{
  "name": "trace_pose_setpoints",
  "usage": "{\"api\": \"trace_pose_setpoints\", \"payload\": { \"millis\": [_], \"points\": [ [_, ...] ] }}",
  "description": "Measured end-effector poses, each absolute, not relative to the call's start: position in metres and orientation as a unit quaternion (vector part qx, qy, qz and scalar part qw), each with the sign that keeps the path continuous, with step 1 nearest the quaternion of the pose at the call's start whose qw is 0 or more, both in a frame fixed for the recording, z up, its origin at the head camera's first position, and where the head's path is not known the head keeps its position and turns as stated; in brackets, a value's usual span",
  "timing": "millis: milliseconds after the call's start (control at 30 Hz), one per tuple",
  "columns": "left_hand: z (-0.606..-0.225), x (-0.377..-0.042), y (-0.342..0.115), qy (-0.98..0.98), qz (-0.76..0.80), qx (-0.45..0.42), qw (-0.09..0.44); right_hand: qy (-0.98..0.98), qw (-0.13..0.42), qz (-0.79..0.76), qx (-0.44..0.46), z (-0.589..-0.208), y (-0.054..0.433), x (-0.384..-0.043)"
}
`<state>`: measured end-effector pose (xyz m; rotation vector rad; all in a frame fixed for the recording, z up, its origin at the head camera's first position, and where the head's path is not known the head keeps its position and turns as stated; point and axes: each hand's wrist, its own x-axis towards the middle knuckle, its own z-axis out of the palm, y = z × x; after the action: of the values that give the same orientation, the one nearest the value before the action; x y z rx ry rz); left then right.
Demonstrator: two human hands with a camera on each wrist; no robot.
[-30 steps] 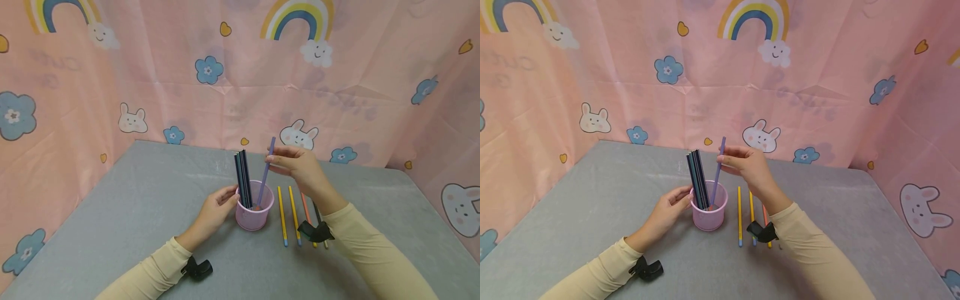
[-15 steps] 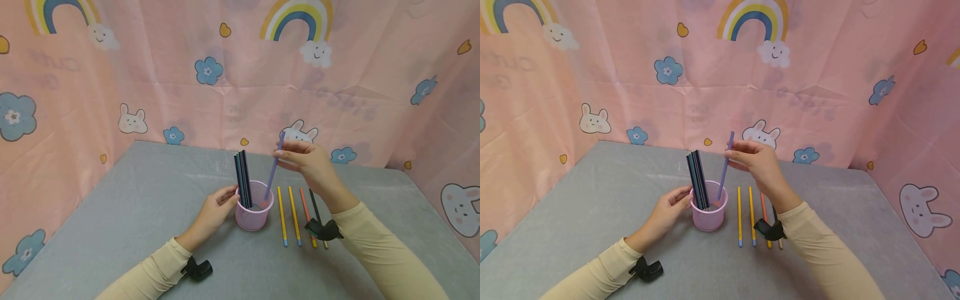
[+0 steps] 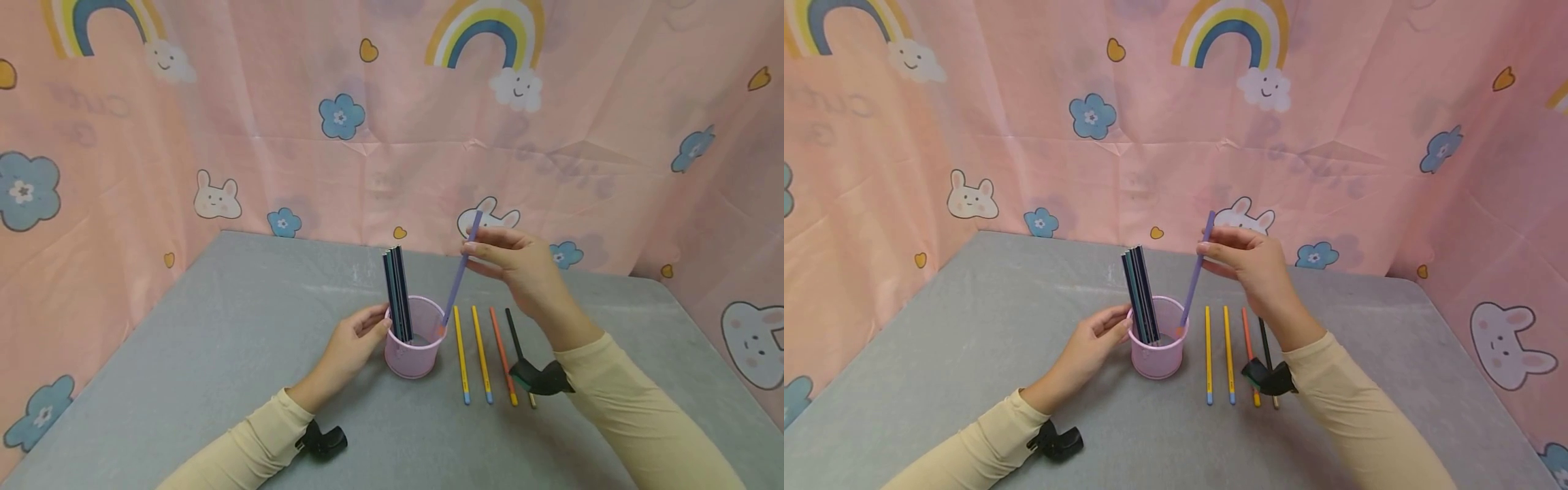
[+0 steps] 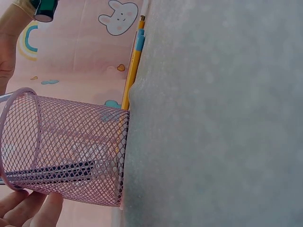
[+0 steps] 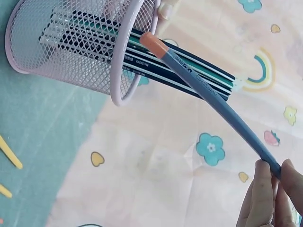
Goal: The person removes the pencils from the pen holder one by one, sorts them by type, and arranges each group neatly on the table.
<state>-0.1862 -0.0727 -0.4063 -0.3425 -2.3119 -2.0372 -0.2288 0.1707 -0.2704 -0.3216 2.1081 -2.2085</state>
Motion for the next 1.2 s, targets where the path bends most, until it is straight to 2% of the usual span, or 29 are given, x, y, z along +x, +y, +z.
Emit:
{"api": "trace_pose_setpoints", "payload": {
  "millis": [667, 1200],
  "points": [
    [-0.406, -0.185, -0.073, -0.748, -0.654, -0.108, 0.019, 0.695, 0.031, -0.713, -0.09, -0.28, 0.207, -0.218],
    [-0.407, -0.185, -0.073, -0.749, -0.655, -0.1, 0.018, 0.762, 0.028, -0.643, -0.07, -0.297, 0.245, -0.217]
  ]
}}
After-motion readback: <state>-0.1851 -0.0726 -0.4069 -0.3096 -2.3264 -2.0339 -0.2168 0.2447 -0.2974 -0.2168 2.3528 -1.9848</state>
